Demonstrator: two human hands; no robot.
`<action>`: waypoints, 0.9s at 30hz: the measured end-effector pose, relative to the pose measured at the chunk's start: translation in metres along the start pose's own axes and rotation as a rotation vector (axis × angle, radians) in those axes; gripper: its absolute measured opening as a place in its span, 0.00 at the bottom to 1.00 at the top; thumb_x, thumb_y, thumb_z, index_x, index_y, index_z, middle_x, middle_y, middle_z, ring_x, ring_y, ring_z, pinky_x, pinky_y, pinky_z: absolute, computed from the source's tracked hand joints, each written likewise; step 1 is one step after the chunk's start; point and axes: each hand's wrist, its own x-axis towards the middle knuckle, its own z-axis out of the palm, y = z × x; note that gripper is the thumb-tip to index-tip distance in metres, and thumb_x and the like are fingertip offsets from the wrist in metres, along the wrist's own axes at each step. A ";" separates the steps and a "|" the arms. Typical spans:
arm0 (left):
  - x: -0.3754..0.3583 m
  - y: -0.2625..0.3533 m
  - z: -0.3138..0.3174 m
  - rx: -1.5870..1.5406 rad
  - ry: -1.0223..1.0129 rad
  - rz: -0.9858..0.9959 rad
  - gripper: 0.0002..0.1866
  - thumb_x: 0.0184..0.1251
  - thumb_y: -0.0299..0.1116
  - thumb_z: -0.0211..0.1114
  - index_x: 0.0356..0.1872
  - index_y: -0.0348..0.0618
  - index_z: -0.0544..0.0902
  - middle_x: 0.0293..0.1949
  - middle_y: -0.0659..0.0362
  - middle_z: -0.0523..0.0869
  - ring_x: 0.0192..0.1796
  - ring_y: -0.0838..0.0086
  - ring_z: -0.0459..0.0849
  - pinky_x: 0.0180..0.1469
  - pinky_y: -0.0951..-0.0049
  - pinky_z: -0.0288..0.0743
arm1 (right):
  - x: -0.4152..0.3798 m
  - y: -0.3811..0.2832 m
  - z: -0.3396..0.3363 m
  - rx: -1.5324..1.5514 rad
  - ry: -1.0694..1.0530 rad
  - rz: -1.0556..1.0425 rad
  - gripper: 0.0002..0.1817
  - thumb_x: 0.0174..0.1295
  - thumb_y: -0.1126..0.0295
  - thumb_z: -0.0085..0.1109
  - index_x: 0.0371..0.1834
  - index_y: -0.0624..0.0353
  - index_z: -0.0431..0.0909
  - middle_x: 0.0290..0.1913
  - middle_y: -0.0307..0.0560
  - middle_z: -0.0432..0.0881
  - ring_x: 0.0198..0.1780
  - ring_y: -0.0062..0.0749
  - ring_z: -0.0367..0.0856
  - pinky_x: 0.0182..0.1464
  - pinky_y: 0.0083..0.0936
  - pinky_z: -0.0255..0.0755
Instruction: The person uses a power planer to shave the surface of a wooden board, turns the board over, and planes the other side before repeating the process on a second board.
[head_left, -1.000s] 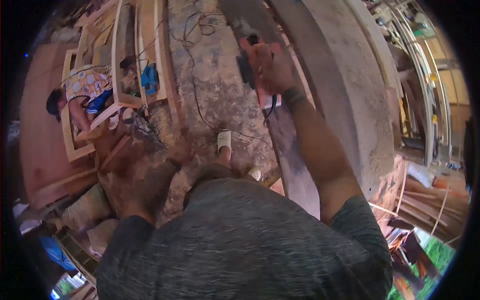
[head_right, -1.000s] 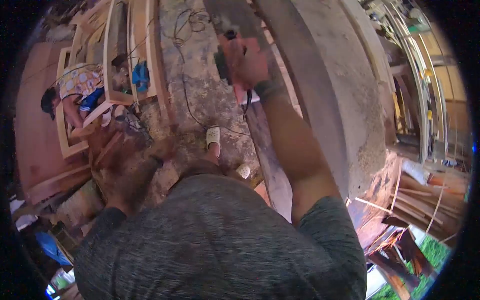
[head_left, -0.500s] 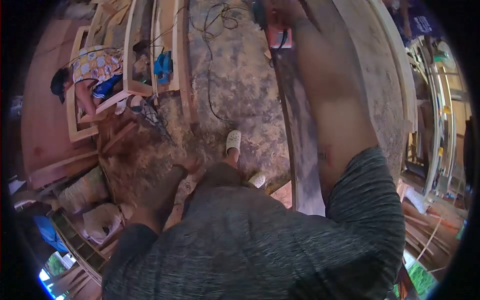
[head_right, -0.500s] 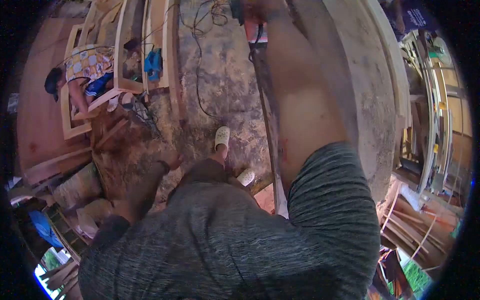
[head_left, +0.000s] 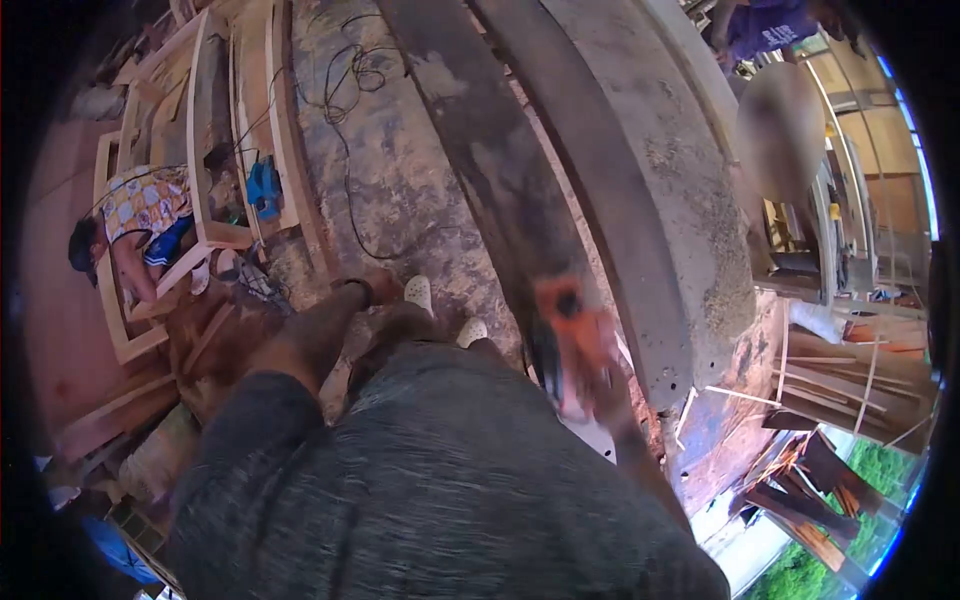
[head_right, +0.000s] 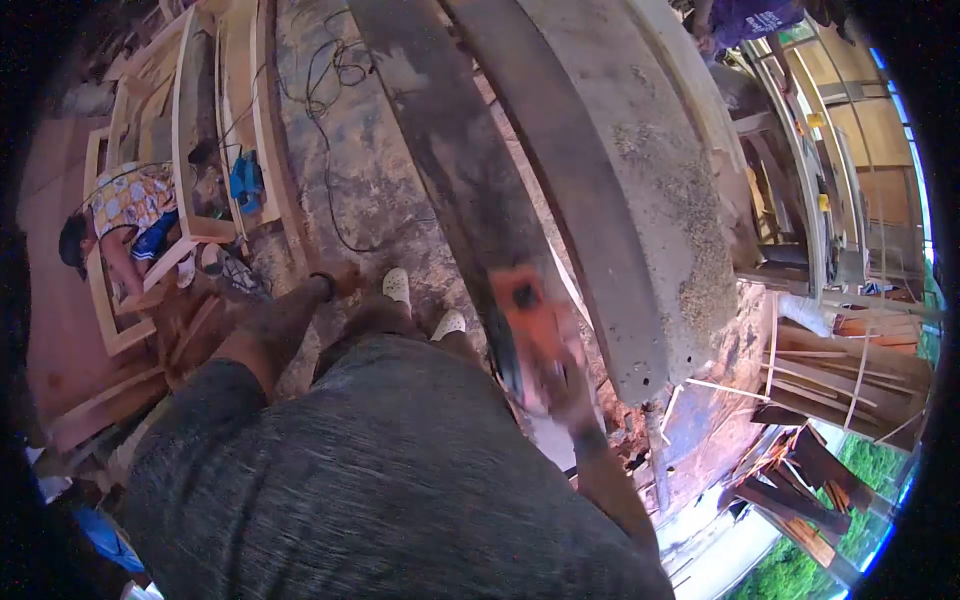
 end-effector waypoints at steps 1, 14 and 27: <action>0.004 0.008 0.006 -0.020 -0.029 -0.004 0.22 0.75 0.55 0.59 0.46 0.49 0.92 0.47 0.51 0.93 0.51 0.54 0.90 0.55 0.51 0.81 | -0.035 0.037 -0.014 0.305 0.010 0.020 0.18 0.79 0.62 0.55 0.62 0.63 0.73 0.39 0.43 0.84 0.33 0.26 0.81 0.36 0.28 0.78; 0.059 0.029 0.038 -0.123 -0.189 0.164 0.28 0.74 0.58 0.60 0.63 0.49 0.83 0.55 0.45 0.89 0.60 0.50 0.87 0.63 0.54 0.79 | -0.015 0.061 -0.045 -0.219 -0.027 -0.307 0.23 0.78 0.63 0.51 0.66 0.71 0.69 0.35 0.51 0.84 0.35 0.37 0.84 0.39 0.33 0.78; 0.049 -0.092 -0.024 -0.098 -0.003 -0.033 0.27 0.79 0.55 0.59 0.46 0.35 0.88 0.43 0.40 0.90 0.47 0.50 0.89 0.51 0.50 0.79 | 0.261 -0.248 0.130 -0.265 -0.112 -0.314 0.22 0.83 0.52 0.44 0.45 0.61 0.77 0.25 0.46 0.78 0.20 0.32 0.77 0.24 0.33 0.71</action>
